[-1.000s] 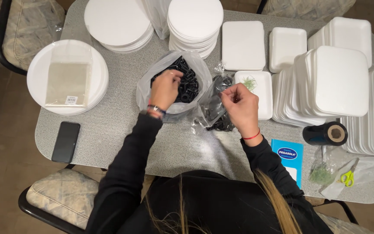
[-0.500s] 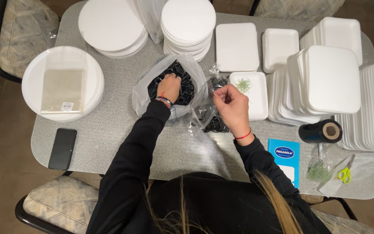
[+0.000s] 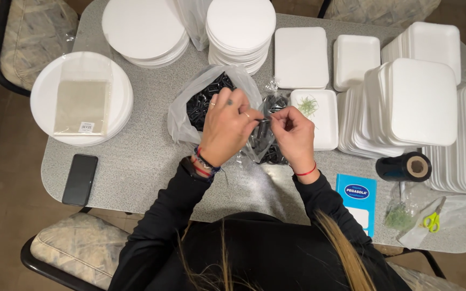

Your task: Organizing and packing black plastic components into clear plastic bags on a table with other packaging materials.

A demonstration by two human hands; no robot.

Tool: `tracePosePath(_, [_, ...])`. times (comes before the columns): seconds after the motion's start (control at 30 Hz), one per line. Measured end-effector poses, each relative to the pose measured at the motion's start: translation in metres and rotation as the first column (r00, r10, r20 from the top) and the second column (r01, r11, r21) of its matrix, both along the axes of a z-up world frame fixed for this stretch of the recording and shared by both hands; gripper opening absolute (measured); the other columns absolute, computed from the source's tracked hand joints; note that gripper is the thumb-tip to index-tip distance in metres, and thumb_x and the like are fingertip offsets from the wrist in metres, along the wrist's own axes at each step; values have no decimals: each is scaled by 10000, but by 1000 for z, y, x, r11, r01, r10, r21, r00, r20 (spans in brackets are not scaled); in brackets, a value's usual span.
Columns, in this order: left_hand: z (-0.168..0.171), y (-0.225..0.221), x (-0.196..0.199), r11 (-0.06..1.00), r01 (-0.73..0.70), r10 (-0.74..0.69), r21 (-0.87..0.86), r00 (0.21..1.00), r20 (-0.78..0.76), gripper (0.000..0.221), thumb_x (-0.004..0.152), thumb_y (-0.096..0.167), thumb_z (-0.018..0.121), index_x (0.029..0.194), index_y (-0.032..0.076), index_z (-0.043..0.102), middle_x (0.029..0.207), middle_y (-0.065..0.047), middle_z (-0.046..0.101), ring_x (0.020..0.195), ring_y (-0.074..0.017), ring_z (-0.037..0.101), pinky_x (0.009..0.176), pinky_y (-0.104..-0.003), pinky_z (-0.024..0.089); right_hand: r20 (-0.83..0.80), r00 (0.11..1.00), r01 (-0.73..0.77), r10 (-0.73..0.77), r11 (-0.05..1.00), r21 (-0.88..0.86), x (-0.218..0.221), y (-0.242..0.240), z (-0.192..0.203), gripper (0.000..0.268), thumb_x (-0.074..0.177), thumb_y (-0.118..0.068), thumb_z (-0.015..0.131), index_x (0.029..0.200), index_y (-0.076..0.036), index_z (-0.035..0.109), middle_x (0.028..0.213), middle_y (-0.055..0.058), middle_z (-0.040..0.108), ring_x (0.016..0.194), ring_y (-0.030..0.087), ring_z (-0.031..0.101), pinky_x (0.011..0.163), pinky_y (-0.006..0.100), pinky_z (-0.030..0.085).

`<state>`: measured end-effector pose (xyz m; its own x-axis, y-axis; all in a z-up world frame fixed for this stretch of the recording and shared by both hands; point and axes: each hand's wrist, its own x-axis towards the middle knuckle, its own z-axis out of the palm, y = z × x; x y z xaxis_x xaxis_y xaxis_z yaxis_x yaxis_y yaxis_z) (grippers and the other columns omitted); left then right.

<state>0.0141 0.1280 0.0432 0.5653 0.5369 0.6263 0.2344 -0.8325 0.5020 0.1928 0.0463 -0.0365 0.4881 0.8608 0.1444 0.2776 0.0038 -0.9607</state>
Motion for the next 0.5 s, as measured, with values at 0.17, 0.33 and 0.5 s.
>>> tracePosePath(0.17, [0, -3, 11, 968, -109, 179, 226, 931, -319, 105, 680, 85, 736, 782, 106, 748, 938, -79, 583, 944, -282, 567, 800, -424, 494, -13, 1000, 2, -2, 1000, -12, -2, -2, 5, 65, 925, -23, 734, 887, -3, 686, 695, -62, 584, 625, -8, 462, 549, 189, 390])
tracePosePath(0.33, [-45, 6, 19, 982, -184, 174, 32, 843, -509, 79, 736, 15, 697, 802, 48, 727, 1060, -182, 652, 920, -348, 650, 735, -433, 561, 14, 1000, -8, 8, 1000, -6, -4, -2, 6, 67, 924, -22, 731, 884, -2, 680, 696, -61, 593, 623, -10, 474, 552, 185, 406])
tracePosePath(0.5, [-41, 7, 15, 989, -149, 122, -14, 860, -495, 78, 717, -53, 652, 777, -13, 681, 988, -174, 668, 896, -354, 705, 727, -427, 586, 25, 1000, -1, 1, 1000, -25, -4, -2, 8, 82, 931, -33, 736, 880, 1, 681, 679, -49, 590, 605, -3, 468, 538, 192, 396])
